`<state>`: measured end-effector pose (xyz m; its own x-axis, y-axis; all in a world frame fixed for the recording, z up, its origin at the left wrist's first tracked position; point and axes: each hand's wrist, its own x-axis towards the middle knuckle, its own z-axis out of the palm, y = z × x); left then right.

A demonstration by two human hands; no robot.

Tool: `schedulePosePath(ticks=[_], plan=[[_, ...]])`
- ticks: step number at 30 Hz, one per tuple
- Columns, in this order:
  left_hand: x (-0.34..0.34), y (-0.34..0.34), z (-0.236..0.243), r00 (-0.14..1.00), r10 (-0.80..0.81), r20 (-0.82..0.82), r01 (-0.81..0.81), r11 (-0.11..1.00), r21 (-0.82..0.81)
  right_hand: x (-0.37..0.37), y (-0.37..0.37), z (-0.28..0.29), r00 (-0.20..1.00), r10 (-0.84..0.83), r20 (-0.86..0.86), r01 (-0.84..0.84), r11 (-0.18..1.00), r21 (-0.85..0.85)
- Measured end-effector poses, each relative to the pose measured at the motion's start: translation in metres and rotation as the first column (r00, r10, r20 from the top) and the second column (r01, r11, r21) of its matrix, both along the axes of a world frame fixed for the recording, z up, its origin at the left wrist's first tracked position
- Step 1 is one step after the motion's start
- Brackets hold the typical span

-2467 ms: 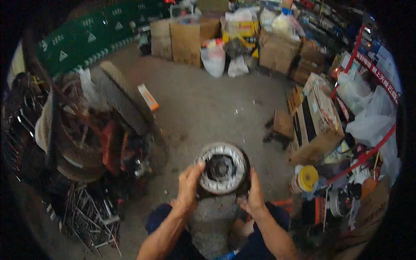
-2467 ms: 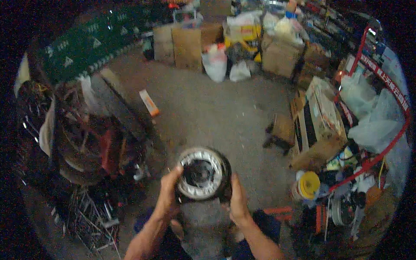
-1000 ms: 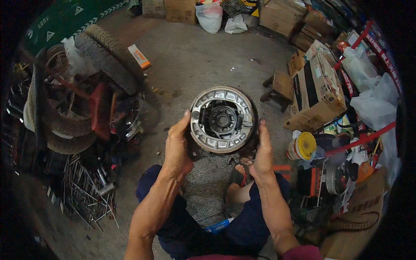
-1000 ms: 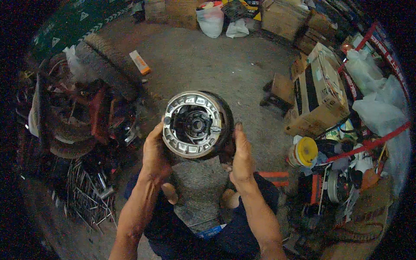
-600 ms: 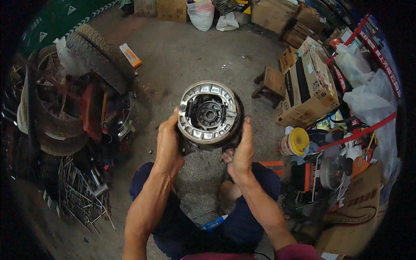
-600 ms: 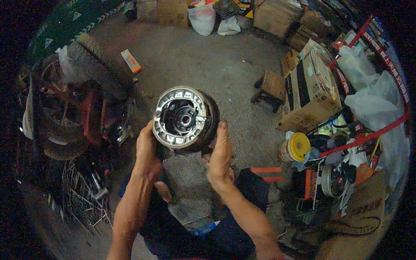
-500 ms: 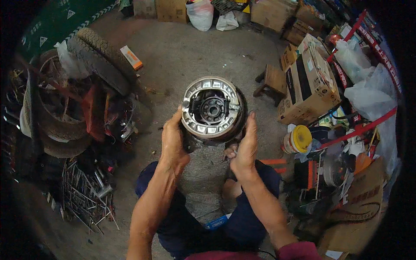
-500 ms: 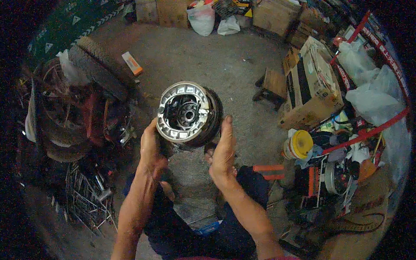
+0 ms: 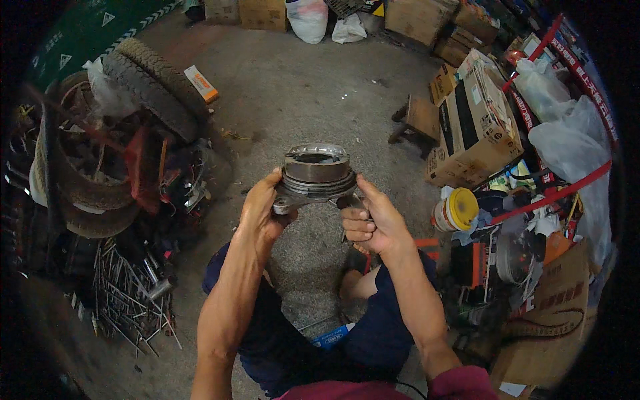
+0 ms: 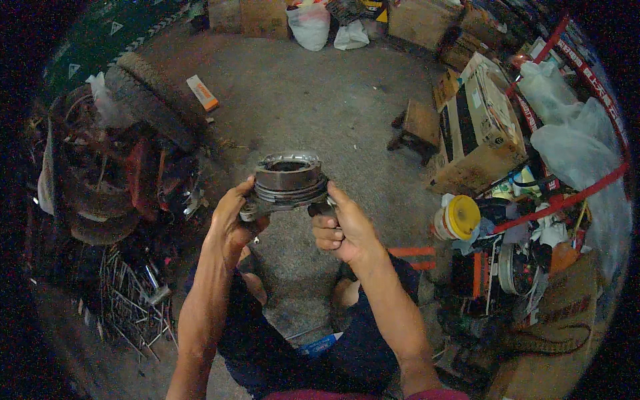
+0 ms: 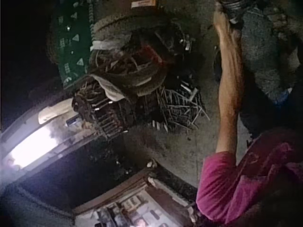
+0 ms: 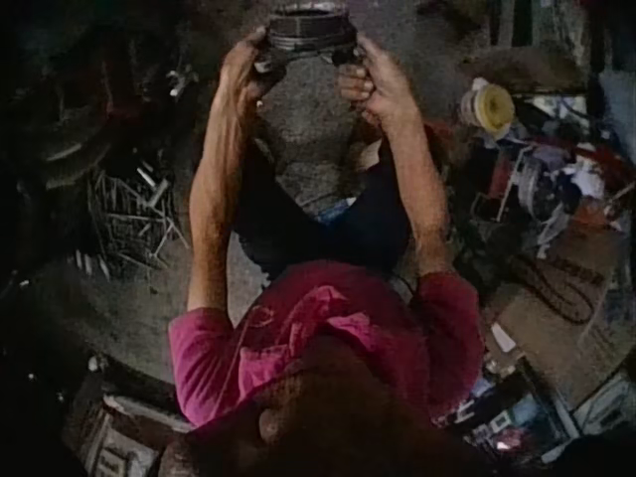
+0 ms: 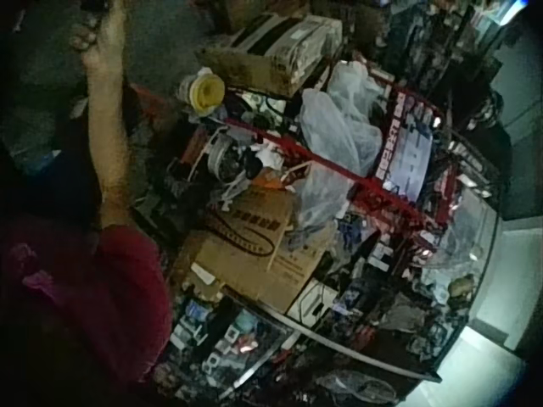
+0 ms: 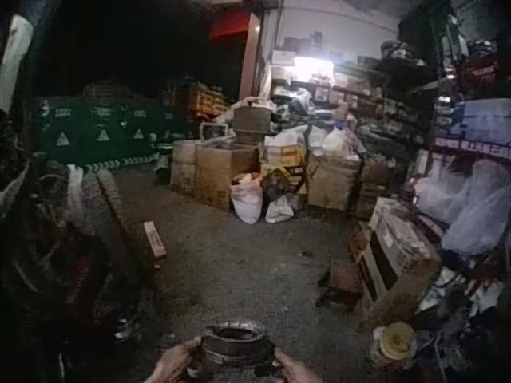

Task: The person disassembles a circular mechanical component, likely a clutch assembly, using a wrench and hammer. They remove a cover plate, extract internal friction plates and springs, and then reassemble the unit by inserting the components back into the housing and securing the cover.

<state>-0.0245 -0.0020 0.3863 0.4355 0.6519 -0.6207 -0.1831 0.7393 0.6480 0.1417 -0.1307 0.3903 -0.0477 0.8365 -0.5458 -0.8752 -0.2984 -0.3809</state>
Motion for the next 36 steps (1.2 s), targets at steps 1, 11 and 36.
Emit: schedulePosePath(ticks=[1, 11, 36], plan=[[-0.001, -0.001, 0.0, 1.0, -0.009, 0.017, 0.01, 1.0, -0.01, -0.001, -0.001, -0.001, 1.0, -0.005, -0.03, 0.004, 1.0, -0.008], [0.002, 0.0, 0.005, 0.999, 0.027, -0.032, -0.028, 0.999, -0.032, -0.004, 0.003, -0.001, 0.995, -0.026, -0.092, 0.023, 0.999, -0.036], [0.017, -0.008, -0.002, 0.983, -0.054, 0.177, 0.028, 0.989, 0.144, -0.058, -0.008, 0.038, 0.082, -0.353, 0.932, 0.055, 0.935, 0.35]])
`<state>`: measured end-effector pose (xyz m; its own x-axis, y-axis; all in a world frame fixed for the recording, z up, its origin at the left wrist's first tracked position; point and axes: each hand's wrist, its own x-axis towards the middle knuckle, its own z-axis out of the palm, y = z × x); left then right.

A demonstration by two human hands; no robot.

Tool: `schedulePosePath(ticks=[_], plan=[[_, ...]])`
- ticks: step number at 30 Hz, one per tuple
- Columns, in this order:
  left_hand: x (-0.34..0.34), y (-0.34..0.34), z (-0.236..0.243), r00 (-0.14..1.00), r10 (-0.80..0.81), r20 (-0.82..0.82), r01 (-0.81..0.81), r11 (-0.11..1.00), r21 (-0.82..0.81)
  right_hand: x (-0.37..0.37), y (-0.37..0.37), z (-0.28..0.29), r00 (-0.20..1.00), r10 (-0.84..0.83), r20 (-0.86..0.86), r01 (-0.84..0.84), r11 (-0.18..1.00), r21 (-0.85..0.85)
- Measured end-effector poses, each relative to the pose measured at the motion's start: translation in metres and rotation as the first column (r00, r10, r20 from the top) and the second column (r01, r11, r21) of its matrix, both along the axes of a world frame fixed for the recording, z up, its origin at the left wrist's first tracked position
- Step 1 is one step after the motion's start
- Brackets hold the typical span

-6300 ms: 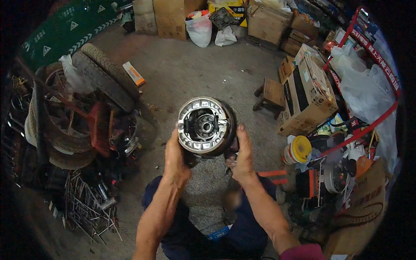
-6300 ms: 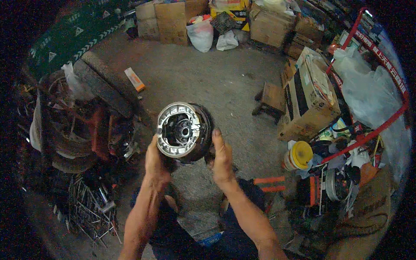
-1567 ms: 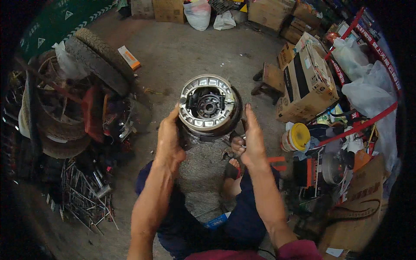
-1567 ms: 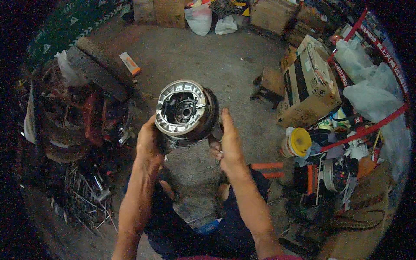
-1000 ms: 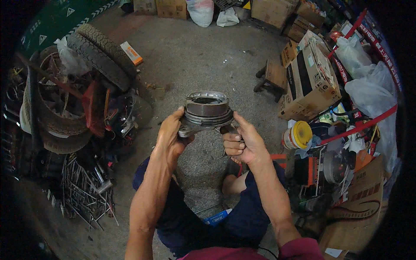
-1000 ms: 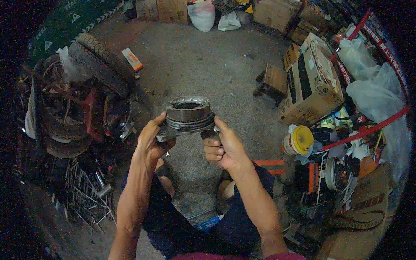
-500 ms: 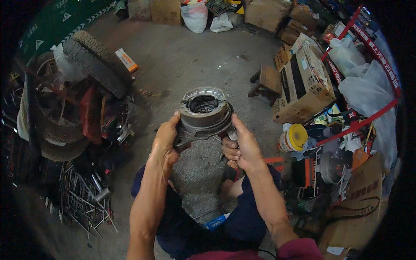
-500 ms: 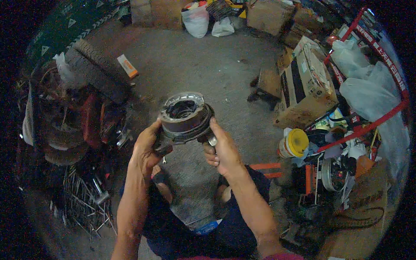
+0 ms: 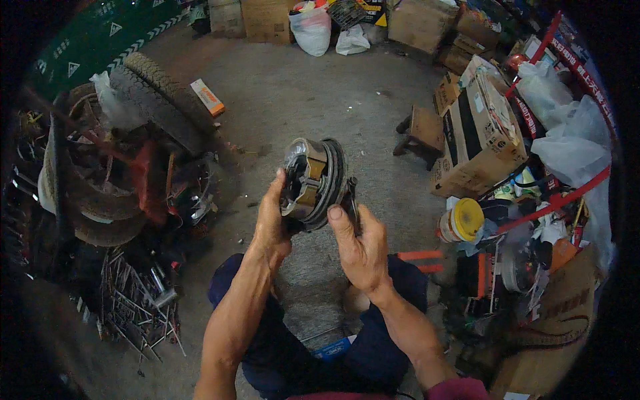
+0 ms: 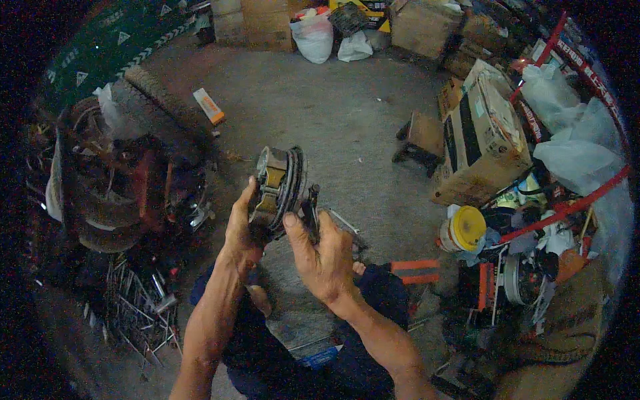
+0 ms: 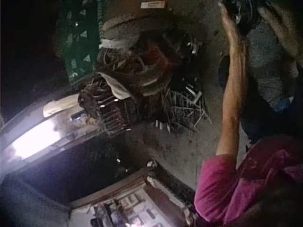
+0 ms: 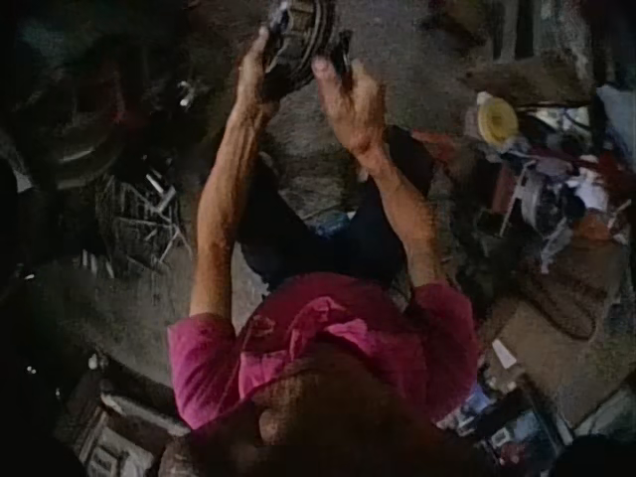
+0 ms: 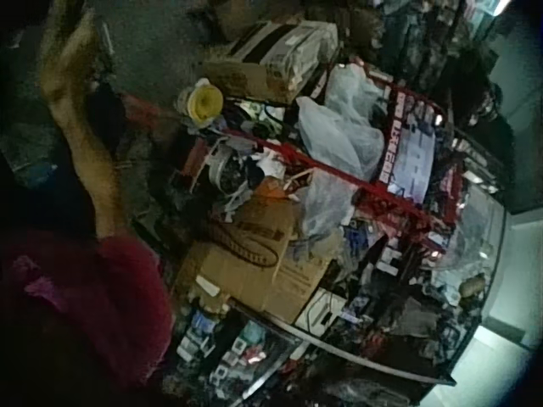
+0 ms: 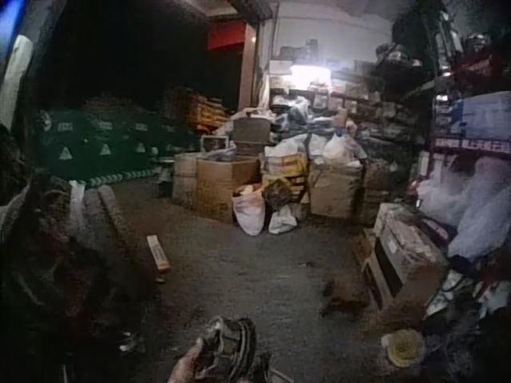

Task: The person disassembles a circular mechanical component, likely a clutch assembly, using a wrench and hammer. They remove a cover plate, extract internal friction plates and springs, and then reassemble the unit by inserting the components back into the housing and securing the cover.

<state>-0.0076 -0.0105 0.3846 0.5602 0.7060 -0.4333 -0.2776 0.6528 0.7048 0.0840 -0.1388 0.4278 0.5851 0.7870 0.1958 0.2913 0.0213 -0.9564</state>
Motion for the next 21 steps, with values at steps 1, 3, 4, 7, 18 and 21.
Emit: schedulePosePath(ticks=[1, 3, 4, 7, 18, 21], plan=[[0.001, -0.002, 0.004, 1.0, -0.006, 0.024, 0.006, 1.0, -0.008, 0.001, -0.002, -0.003, 1.0, -0.003, 0.031, 0.004, 1.0, -0.007], [0.002, -0.004, 0.011, 1.0, -0.003, 0.02, 0.003, 1.0, -0.028, 0.005, -0.002, -0.002, 1.0, 0.011, -0.028, -0.012, 1.0, -0.009], [0.001, -0.005, 0.013, 1.0, 0.004, -0.009, -0.004, 0.999, -0.043, 0.007, -0.004, -0.001, 0.998, 0.016, -0.058, -0.017, 1.0, -0.012], [-0.008, -0.005, 0.023, 0.998, -0.064, 0.008, 0.064, 0.998, 0.001, 0.029, -0.002, -0.003, 0.898, 0.039, -0.438, -0.086, 0.992, -0.089], [-0.007, 0.005, 0.017, 0.979, -0.205, -0.012, 0.206, 0.975, 0.083, 0.058, 0.0, -0.026, 0.301, 0.029, -0.953, -0.173, 0.985, -0.025], [-0.005, 0.008, 0.016, 0.975, -0.209, -0.073, 0.214, 0.975, 0.066, 0.057, 0.002, -0.031, 0.25, 0.045, -0.967, -0.171, 0.985, 0.001]])
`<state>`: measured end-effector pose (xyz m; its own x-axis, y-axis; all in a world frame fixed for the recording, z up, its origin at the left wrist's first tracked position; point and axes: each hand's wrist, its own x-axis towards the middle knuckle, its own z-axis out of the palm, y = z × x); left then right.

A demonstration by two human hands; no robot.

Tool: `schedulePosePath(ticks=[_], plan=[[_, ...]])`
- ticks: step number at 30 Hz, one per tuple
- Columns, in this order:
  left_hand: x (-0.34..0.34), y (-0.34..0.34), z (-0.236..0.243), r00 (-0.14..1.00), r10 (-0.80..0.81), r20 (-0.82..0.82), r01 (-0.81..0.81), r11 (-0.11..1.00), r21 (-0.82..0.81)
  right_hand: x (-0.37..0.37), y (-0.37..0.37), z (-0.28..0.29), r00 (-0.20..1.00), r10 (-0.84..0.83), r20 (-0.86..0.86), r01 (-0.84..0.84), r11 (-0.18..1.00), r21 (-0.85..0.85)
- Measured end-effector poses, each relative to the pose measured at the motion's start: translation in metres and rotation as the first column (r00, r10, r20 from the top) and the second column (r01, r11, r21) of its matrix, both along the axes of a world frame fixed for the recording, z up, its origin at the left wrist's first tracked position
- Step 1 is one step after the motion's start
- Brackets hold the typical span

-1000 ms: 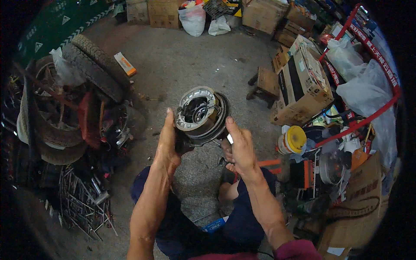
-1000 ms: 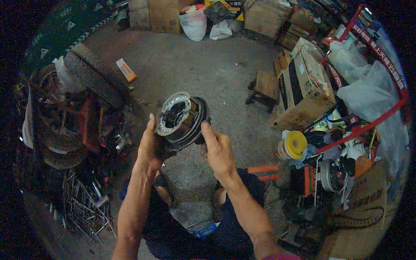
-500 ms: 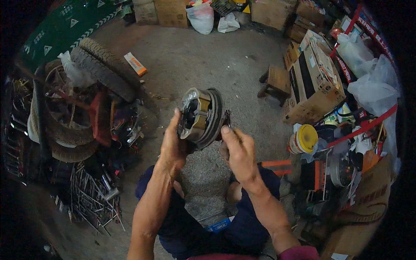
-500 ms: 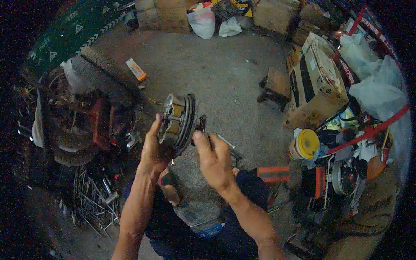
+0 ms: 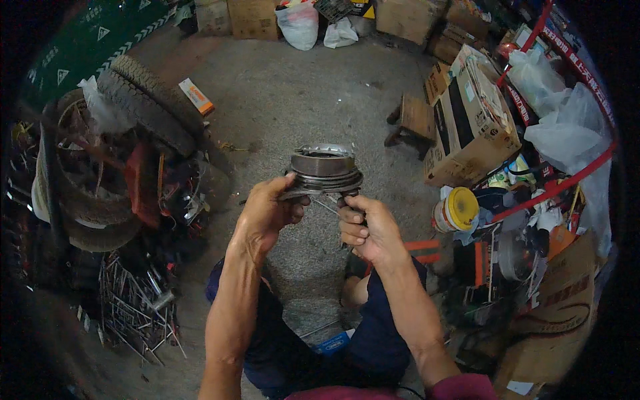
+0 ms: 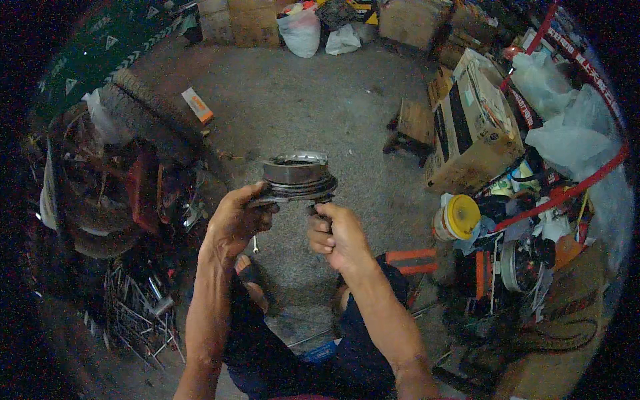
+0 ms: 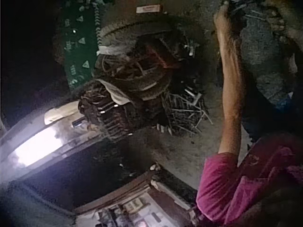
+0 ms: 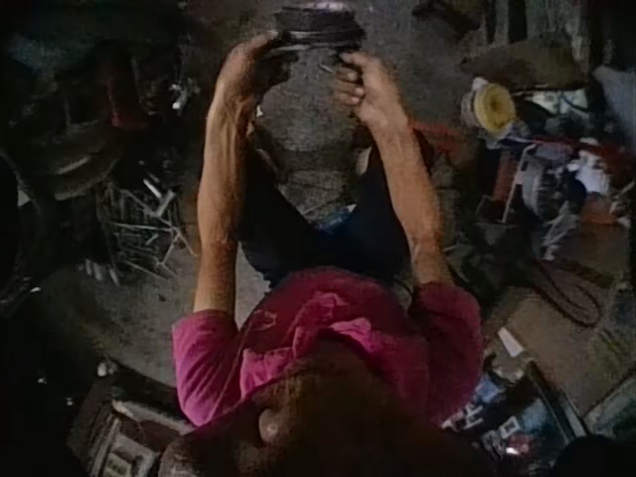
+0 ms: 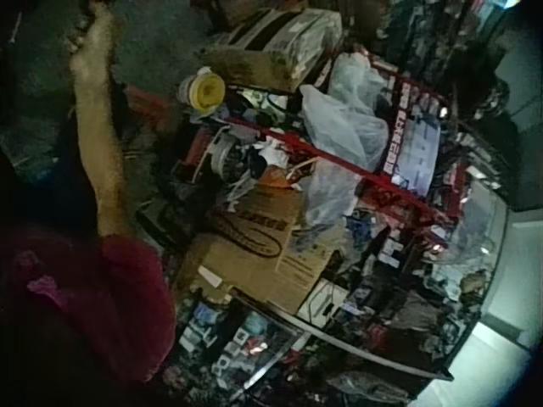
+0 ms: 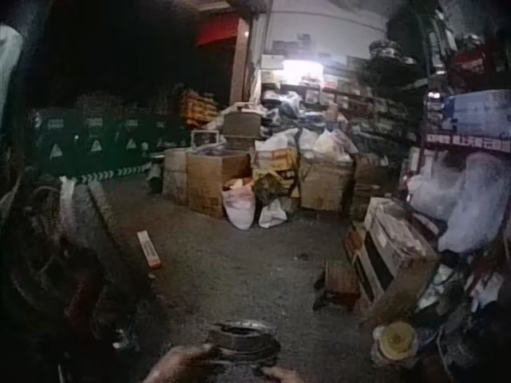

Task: The person disassembles a circular mechanical component, likely a clutch assembly, using a wrench and hammer. They remove a cover plate, extract internal friction plates and springs, and then reassemble the unit by inserting the components back into the housing and securing the cover.

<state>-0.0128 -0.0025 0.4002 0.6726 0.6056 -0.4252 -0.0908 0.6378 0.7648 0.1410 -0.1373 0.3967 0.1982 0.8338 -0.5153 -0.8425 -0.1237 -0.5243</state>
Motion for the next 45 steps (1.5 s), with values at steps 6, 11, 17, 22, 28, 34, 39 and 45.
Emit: schedulePosePath(ticks=[6, 11, 17, 22, 28, 34, 39, 45], plan=[[-0.005, 0.001, 0.0, 0.997, -0.019, -0.076, 0.027, 0.994, 0.102, -0.005, 0.0, 0.006, 0.993, -0.008, 0.12, 0.006, 1.0, 0.017], [-0.01, -0.009, 0.019, 0.966, 0.042, -0.255, 0.02, 0.971, 0.237, -0.018, 0.001, 0.017, 0.931, -0.045, 0.363, 0.04, 0.999, 0.022], [-0.018, -0.009, 0.013, 0.97, 0.061, -0.233, -0.013, 0.979, 0.202, -0.028, 0.003, 0.019, 0.767, -0.066, 0.638, 0.073, 0.997, 0.016], [-0.019, -0.002, 0.001, 0.984, -0.043, -0.17, 0.076, 0.977, 0.197, -0.016, 0.0, -0.009, 0.552, -0.108, 0.827, 0.046, 0.994, 0.099], [-0.026, 0.003, 0.009, 0.969, -0.098, 0.225, 0.042, 0.97, 0.241, -0.001, -0.006, 0.008, 0.587, -0.184, 0.788, 0.004, 0.974, 0.225], [-0.006, -0.016, 0.034, 0.954, 0.12, 0.274, -0.13, 0.991, 0.018, 0.011, -0.023, 0.028, 0.38, -0.203, 0.902, -0.172, 0.943, 0.284], [0.003, -0.014, -0.001, 0.875, 0.452, 0.172, -0.433, 0.891, -0.137, -0.005, -0.02, 0.031, 0.57, 0.002, 0.822, -0.279, 0.941, 0.191], [-0.004, -0.017, -0.006, 0.835, 0.443, 0.326, -0.41, 0.897, -0.168, -0.019, -0.013, 0.029, 0.878, 0.026, 0.478, -0.085, 0.991, 0.102]])
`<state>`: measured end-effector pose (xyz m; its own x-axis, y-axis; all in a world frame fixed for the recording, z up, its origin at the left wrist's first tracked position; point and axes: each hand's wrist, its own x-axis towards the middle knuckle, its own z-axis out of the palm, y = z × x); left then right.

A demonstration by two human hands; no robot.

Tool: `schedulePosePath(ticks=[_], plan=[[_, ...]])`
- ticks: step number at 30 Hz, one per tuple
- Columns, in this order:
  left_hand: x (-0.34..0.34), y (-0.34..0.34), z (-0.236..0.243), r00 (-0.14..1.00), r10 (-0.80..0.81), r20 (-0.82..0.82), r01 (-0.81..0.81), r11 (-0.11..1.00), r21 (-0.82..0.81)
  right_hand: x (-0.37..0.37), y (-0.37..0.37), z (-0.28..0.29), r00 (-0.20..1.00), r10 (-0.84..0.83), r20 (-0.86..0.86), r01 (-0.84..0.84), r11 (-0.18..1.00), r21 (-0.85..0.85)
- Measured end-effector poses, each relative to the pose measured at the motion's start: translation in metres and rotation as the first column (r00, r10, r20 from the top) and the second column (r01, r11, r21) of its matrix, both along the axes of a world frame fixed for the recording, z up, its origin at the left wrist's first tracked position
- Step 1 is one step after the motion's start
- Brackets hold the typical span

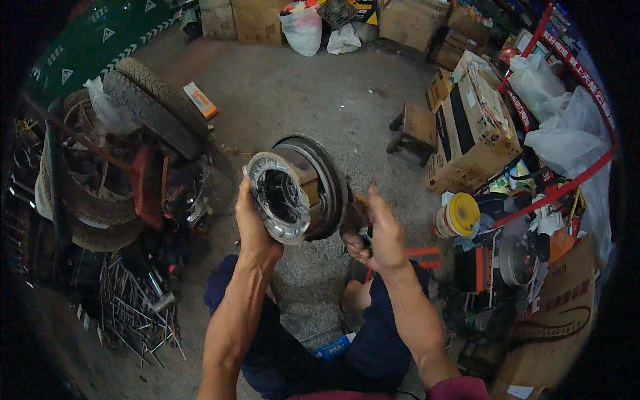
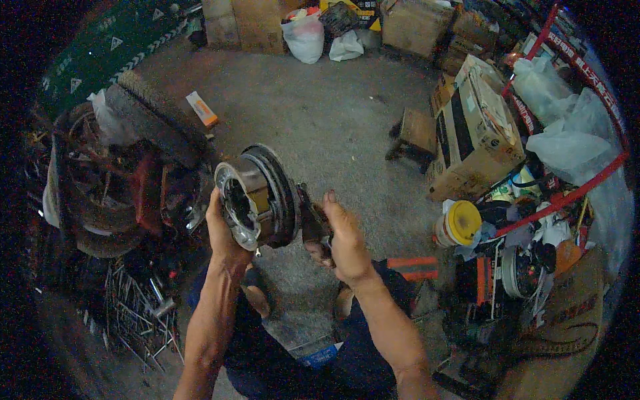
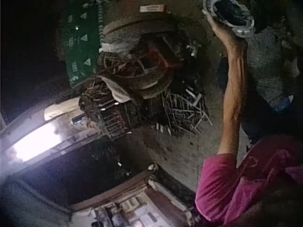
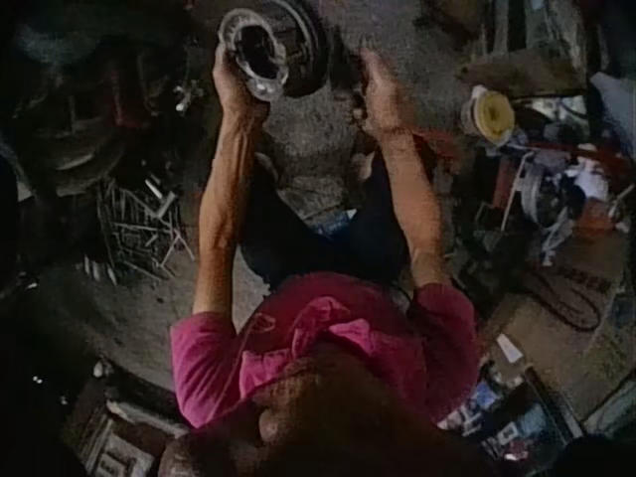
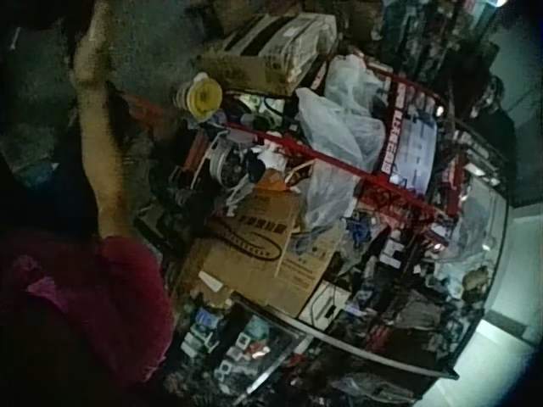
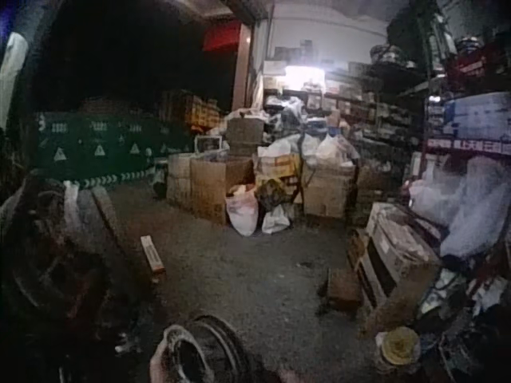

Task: The person disassembles a circular mechanical component, likely a clutch assembly, using a wrench and hammer. They remove a cover plate, extract internal friction plates and springs, and then reassemble the unit by inserting the components back into the housing and securing the cover.

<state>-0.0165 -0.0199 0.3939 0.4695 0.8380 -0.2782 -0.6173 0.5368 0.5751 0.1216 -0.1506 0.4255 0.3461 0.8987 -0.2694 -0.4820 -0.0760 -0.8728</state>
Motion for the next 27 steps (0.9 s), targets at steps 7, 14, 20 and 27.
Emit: schedulePosePath(ticks=[7, 14, 20, 27], plan=[[0.003, -0.007, 0.002, 0.99, -0.001, -0.139, -0.012, 0.996, -0.092, -0.025, 0.01, -0.009, 0.792, -0.302, 0.531, 0.275, 0.952, 0.131], [0.003, -0.008, -0.002, 0.992, -0.057, -0.113, 0.032, 0.977, -0.212, -0.028, 0.015, -0.022, 0.701, -0.363, 0.613, 0.326, 0.929, 0.177], [-0.001, -0.002, 0.021, 0.971, -0.052, -0.234, 0.034, 0.996, -0.081, -0.015, 0.008, -0.006, 0.964, -0.142, 0.225, 0.157, 0.986, -0.052], [-0.006, -0.003, -0.005, 0.986, -0.076, -0.152, 0.039, 0.972, -0.234, -0.04, 0.029, -0.031, 0.699, -0.394, 0.597, 0.322, 0.919, 0.228]])
